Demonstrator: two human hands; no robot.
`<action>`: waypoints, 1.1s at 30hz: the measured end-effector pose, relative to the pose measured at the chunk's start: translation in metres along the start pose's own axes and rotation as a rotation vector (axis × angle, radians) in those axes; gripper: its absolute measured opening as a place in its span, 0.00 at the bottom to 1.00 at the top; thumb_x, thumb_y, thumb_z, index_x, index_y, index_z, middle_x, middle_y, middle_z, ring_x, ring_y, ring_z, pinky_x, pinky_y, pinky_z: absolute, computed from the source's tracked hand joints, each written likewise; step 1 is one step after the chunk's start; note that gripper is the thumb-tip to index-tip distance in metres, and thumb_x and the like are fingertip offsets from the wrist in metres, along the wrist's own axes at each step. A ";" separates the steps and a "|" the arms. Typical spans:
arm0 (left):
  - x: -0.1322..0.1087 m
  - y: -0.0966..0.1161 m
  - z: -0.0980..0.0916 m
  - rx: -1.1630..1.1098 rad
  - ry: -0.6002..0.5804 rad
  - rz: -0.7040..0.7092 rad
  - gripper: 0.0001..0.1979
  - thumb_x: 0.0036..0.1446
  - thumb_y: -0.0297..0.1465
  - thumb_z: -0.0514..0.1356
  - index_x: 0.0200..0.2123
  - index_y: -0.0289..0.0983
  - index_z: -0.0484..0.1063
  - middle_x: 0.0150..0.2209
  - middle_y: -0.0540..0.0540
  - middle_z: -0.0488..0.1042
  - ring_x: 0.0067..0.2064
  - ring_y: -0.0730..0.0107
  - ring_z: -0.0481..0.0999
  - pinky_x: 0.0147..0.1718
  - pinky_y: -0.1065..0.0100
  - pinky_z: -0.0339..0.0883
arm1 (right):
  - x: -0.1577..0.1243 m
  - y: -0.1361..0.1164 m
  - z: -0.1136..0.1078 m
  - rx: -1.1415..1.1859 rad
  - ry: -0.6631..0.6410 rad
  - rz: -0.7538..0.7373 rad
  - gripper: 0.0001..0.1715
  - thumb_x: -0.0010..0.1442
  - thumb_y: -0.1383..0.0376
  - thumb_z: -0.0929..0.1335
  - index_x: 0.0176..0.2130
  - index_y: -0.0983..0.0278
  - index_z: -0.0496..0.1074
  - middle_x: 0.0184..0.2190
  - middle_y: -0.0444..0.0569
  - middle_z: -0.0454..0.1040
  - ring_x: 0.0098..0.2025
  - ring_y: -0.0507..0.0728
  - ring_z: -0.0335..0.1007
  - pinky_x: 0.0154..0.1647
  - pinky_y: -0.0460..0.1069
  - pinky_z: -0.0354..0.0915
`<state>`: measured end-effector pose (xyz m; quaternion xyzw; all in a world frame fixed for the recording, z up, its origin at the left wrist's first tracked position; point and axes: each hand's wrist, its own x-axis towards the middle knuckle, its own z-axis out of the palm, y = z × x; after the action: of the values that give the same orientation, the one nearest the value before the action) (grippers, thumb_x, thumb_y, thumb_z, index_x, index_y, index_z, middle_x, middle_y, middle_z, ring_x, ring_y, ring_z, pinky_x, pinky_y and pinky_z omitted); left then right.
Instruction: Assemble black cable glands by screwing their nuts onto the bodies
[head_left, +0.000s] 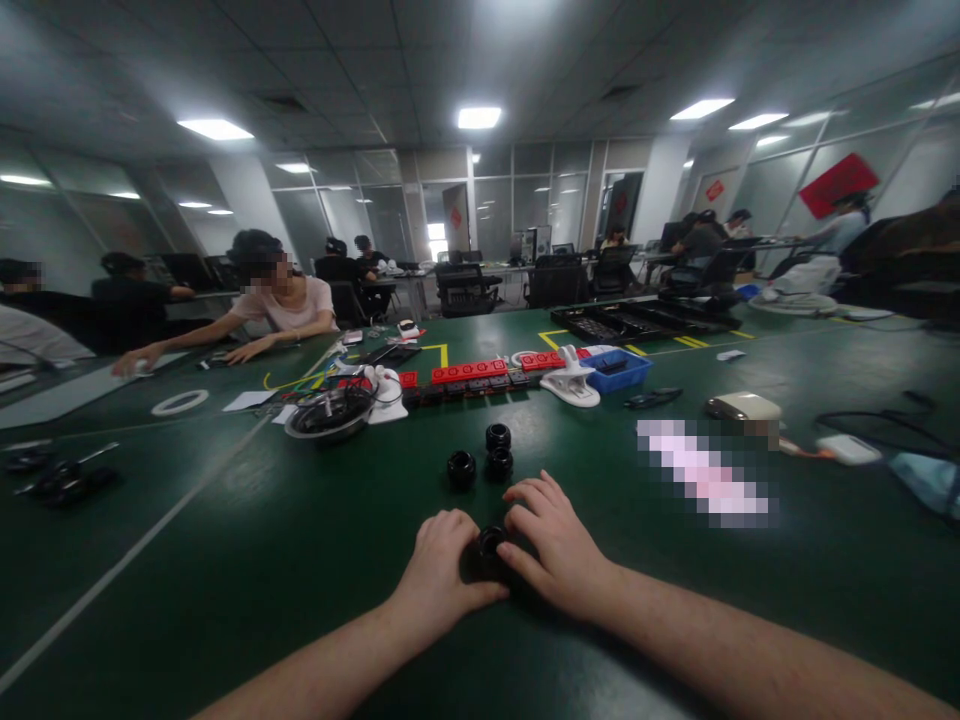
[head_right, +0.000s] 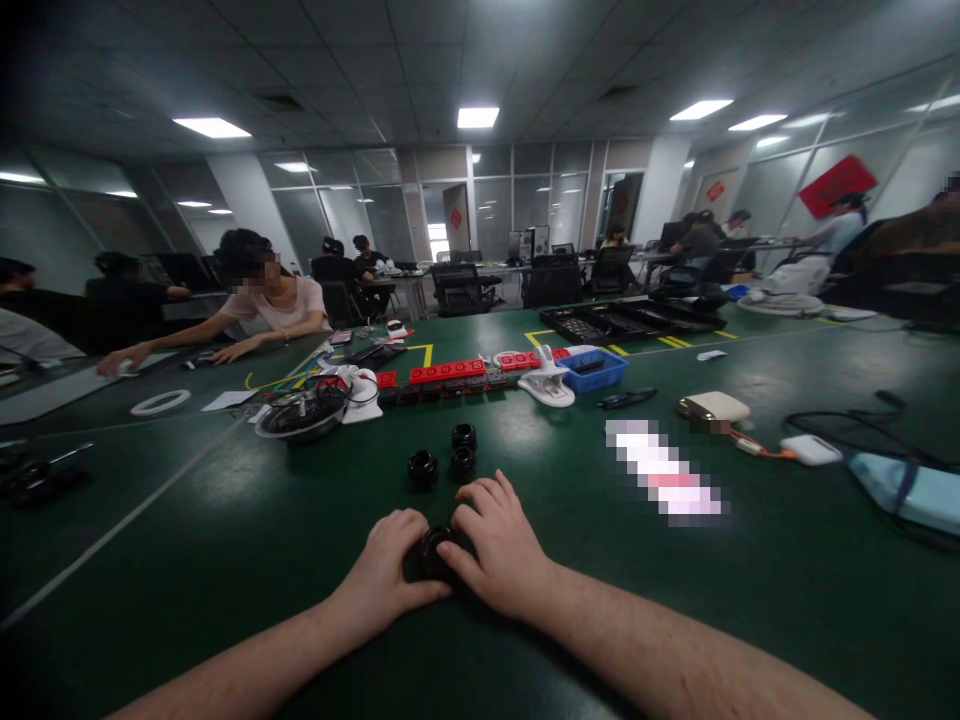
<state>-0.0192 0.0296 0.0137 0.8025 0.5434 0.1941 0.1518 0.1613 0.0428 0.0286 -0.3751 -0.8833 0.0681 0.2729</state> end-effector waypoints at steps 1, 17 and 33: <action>0.000 0.000 0.000 0.000 -0.001 0.001 0.21 0.38 0.45 0.63 0.29 0.36 0.64 0.31 0.49 0.64 0.35 0.64 0.63 0.34 0.65 0.55 | 0.000 0.000 0.000 0.007 0.000 0.004 0.08 0.55 0.61 0.62 0.33 0.63 0.65 0.41 0.50 0.64 0.47 0.58 0.55 0.56 0.62 0.43; 0.000 -0.002 0.002 0.003 -0.004 0.017 0.21 0.39 0.46 0.61 0.30 0.37 0.64 0.31 0.49 0.65 0.35 0.64 0.63 0.34 0.65 0.55 | -0.001 -0.003 0.004 0.255 -0.014 -0.056 0.13 0.58 0.67 0.59 0.42 0.65 0.65 0.36 0.50 0.69 0.39 0.56 0.61 0.42 0.53 0.58; -0.002 0.012 -0.004 0.046 -0.056 -0.016 0.11 0.41 0.34 0.60 0.30 0.38 0.65 0.32 0.48 0.65 0.35 0.63 0.63 0.36 0.63 0.57 | 0.002 -0.021 0.000 0.069 -0.072 0.082 0.18 0.47 0.58 0.69 0.37 0.63 0.67 0.33 0.46 0.69 0.37 0.56 0.60 0.40 0.52 0.56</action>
<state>-0.0121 0.0238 0.0221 0.8066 0.5496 0.1579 0.1497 0.1466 0.0294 0.0362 -0.3988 -0.8735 0.1229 0.2508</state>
